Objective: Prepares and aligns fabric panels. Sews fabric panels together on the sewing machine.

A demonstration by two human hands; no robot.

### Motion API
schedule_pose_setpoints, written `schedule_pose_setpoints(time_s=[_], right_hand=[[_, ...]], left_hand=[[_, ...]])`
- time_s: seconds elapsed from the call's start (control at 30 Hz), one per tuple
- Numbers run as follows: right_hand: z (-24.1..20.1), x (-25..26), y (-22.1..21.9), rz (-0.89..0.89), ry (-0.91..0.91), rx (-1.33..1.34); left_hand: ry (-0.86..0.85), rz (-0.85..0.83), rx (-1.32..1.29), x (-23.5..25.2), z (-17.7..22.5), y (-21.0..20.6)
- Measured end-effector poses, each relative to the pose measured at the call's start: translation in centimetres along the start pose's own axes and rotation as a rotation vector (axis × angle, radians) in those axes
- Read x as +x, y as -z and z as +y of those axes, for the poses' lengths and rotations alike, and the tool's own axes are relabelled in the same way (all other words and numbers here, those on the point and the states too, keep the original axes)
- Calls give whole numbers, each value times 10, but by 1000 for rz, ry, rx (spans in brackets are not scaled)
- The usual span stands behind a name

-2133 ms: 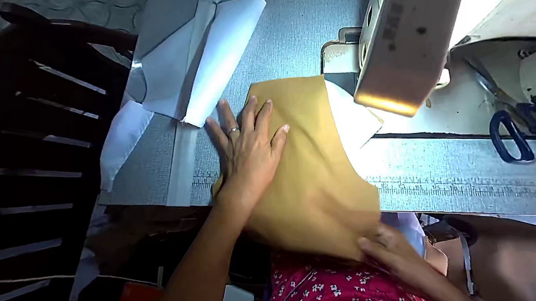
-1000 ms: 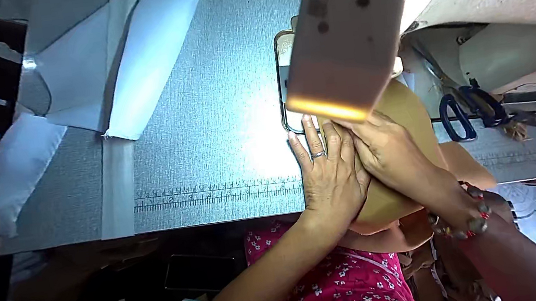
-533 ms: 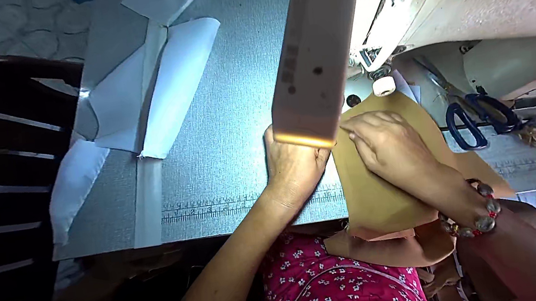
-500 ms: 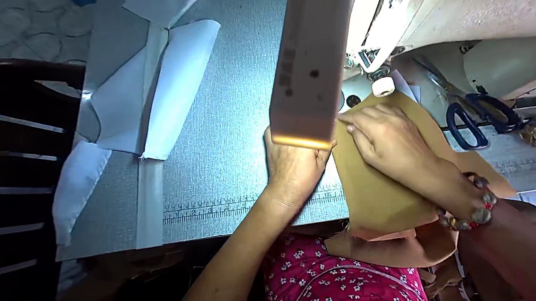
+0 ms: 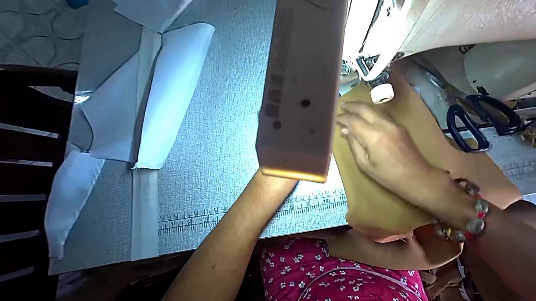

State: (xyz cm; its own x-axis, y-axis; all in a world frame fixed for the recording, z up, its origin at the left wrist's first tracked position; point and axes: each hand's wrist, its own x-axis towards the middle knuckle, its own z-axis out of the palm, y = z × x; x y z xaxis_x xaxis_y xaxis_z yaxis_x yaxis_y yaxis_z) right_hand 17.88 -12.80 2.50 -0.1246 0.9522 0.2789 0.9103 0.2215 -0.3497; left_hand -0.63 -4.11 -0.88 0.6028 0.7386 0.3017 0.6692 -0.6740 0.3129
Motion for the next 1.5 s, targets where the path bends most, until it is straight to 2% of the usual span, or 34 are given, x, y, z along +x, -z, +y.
schedule_pose_setpoints(time_s=[0.17,0.33,0.57,0.63,0.67,0.7,0.73,0.83,0.97,1.3,1.5], right_hand=[[7,-14,-32,16,15,26],[2,-8,-27,36,20,-39],[0,-4,-26,-49,-43,-82],[-1,-7,-27,-38,-32,-86],[-1,-7,-27,-38,-33,-82],[-1,-6,-27,-50,-50,-76],[-1,-4,-26,-66,-67,-68],[0,3,-26,-69,-91,-56],[-1,5,-27,-79,-106,-54],[-6,4,-24,-37,-98,-47],[-9,1,-13,-92,-87,-39]], left_hand=[[-23,103,-63,0,-9,-12],[18,50,-137,2,22,15],[12,110,-96,-5,0,-7],[35,43,-129,-8,5,4],[17,67,-121,-10,0,-1],[-39,204,-78,-13,-15,-22],[-36,194,-72,-12,-16,-23],[45,104,-94,3,2,-3],[49,134,-53,4,-15,-20],[107,176,-99,6,-16,-22],[235,174,-149,11,2,-9]])
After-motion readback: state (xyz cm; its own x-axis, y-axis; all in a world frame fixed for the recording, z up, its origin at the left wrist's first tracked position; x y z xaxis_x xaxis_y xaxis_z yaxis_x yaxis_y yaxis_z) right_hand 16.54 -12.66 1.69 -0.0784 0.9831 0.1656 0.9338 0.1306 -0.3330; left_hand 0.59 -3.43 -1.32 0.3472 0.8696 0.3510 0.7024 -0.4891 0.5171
